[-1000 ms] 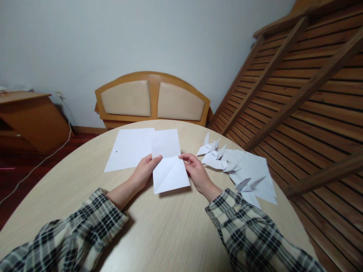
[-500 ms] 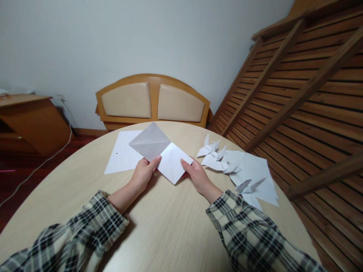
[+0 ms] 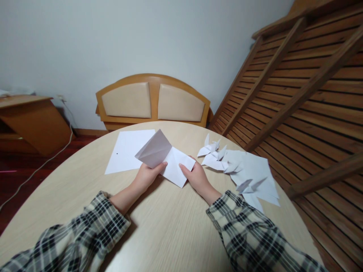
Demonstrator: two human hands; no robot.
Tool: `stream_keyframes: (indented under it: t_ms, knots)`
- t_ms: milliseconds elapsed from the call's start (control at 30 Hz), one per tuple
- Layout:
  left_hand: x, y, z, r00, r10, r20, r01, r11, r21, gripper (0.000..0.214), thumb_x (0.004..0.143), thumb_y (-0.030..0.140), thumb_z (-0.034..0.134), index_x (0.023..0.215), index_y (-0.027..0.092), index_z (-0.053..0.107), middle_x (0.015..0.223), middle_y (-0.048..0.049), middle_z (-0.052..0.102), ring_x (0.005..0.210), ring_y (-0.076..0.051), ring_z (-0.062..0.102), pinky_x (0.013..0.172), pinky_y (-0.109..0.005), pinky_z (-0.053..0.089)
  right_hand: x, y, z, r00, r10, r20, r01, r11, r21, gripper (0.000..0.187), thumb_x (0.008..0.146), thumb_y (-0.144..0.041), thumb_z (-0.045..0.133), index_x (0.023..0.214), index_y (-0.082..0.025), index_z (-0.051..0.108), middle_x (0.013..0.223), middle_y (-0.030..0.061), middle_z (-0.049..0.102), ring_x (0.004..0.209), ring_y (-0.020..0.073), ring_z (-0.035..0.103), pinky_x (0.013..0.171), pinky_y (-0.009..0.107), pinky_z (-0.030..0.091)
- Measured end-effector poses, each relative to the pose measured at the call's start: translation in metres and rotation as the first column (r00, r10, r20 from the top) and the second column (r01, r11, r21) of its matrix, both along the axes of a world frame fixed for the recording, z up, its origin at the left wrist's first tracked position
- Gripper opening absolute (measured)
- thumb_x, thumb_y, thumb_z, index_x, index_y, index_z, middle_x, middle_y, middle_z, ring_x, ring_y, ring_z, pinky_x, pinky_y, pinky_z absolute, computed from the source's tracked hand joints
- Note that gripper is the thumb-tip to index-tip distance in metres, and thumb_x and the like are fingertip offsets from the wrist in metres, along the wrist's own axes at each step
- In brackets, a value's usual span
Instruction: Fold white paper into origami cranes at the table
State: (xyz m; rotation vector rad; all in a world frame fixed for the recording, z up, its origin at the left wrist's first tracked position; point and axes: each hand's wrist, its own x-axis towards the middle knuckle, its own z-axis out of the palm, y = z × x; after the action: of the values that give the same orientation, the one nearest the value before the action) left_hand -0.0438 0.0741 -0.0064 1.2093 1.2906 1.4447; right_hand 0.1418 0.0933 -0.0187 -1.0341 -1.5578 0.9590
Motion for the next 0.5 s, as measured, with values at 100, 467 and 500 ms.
stream_keyframes:
  t_ms: [100,467,500]
  knots:
    - [0.001,-0.001,0.0,1.0,-0.024,0.017,0.025,0.999,-0.028,0.041,0.063,0.036,0.078,0.094,0.013,0.066,0.1,-0.0144,0.071,0.089,-0.027,0.063,0.08,-0.038,0.051,0.0,-0.004,0.004,0.991,-0.047,0.126,0.03,0.991,0.133,0.025,0.085,-0.027,0.058,0.11,-0.022,0.06,0.103,0.007,0.067,0.093,0.022,0.063,0.085,0.04,0.051]
    - [0.002,-0.002,0.002,0.993,0.006,0.119,0.002,0.998,-0.063,0.044,0.068,0.034,0.079,0.105,0.015,0.066,0.116,-0.0154,0.068,0.102,-0.027,0.064,0.093,-0.039,0.05,-0.006,-0.018,0.004,0.927,-0.047,0.372,-0.147,0.866,0.478,0.08,0.09,-0.013,0.045,0.155,-0.03,0.002,0.157,0.01,0.029,0.142,0.0275,0.034,0.116,0.053,0.032]
    - [0.003,-0.002,0.001,0.991,0.004,0.133,0.004,0.998,-0.057,0.046,0.068,0.034,0.079,0.107,0.015,0.066,0.118,-0.0153,0.068,0.103,-0.027,0.064,0.094,-0.039,0.049,-0.007,-0.019,0.005,0.914,-0.036,0.405,-0.182,0.854,0.487,0.08,0.091,-0.012,0.044,0.155,-0.032,0.001,0.158,0.0087,0.027,0.143,0.0264,0.032,0.117,0.052,0.032]
